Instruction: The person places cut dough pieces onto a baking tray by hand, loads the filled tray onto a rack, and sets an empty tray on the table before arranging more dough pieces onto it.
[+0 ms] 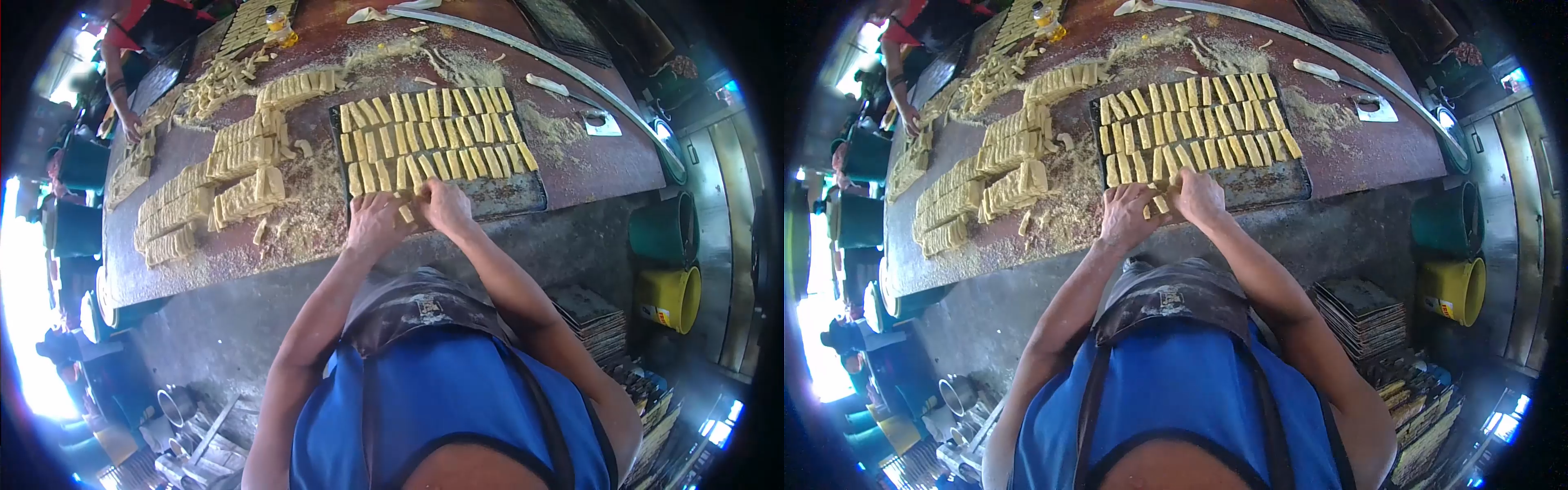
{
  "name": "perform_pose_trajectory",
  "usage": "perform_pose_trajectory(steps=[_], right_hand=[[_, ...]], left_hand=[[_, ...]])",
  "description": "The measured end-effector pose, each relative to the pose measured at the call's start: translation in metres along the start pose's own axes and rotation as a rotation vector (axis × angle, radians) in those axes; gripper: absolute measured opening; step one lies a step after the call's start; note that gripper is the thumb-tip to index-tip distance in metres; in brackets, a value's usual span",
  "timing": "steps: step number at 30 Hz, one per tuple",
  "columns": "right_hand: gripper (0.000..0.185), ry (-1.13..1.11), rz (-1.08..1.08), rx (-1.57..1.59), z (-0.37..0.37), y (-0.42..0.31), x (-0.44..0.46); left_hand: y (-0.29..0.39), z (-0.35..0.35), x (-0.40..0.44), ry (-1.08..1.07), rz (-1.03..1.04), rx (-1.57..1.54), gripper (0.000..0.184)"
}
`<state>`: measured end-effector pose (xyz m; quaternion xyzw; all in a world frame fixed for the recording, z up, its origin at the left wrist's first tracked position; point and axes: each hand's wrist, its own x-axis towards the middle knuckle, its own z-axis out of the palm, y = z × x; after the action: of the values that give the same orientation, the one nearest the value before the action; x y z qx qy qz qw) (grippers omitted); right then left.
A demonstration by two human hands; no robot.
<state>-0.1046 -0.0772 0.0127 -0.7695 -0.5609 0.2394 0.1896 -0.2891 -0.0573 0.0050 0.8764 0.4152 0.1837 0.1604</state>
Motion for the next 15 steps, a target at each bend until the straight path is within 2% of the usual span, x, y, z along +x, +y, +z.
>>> perform_pose_trajectory(steps=[2, 5, 7, 8, 10, 11, 12, 14, 15], right_hand=[[0.025, -0.064, -0.030, -0.023, 0.004, 0.008, 0.001], [0.022, -0.012, -0.092, 0.017, 0.012, 0.027, 0.005], [0.021, -0.004, -0.084, 0.066, 0.016, 0.030, 0.006], [0.020, 0.006, -0.089, 0.108, 0.019, 0.031, 0.006], [0.016, 0.027, -0.078, 0.148, 0.018, 0.024, 0.002], [0.015, 0.025, -0.130, 0.146, 0.021, 0.024, 0.002], [0.015, 0.025, -0.186, 0.138, 0.023, 0.025, 0.004], [0.015, 0.045, -0.169, 0.115, 0.028, 0.022, 0.004], [0.013, 0.013, -0.157, 0.114, 0.028, 0.021, 0.004]], left_hand=[[-0.002, 0.002, 0.005, -0.040, 0.033, 0.037, 0.044], [-0.006, 0.002, 0.008, -0.132, 0.105, 0.115, 0.035], [-0.004, -0.006, 0.011, -0.138, 0.314, 0.295, 0.024], [-0.006, -0.009, 0.015, -0.154, 0.338, 0.297, 0.024], [-0.007, -0.017, 0.025, -0.191, 0.147, 0.148, 0.020], [-0.010, -0.027, 0.030, -0.184, 0.037, -0.143, 0.024], [-0.006, -0.037, 0.039, -0.199, 0.061, -0.141, 0.024], [0.001, -0.053, 0.052, -0.430, -0.338, -0.183, 0.026], [-0.007, -0.043, 0.058, -0.470, -0.321, -0.114, 0.028]])
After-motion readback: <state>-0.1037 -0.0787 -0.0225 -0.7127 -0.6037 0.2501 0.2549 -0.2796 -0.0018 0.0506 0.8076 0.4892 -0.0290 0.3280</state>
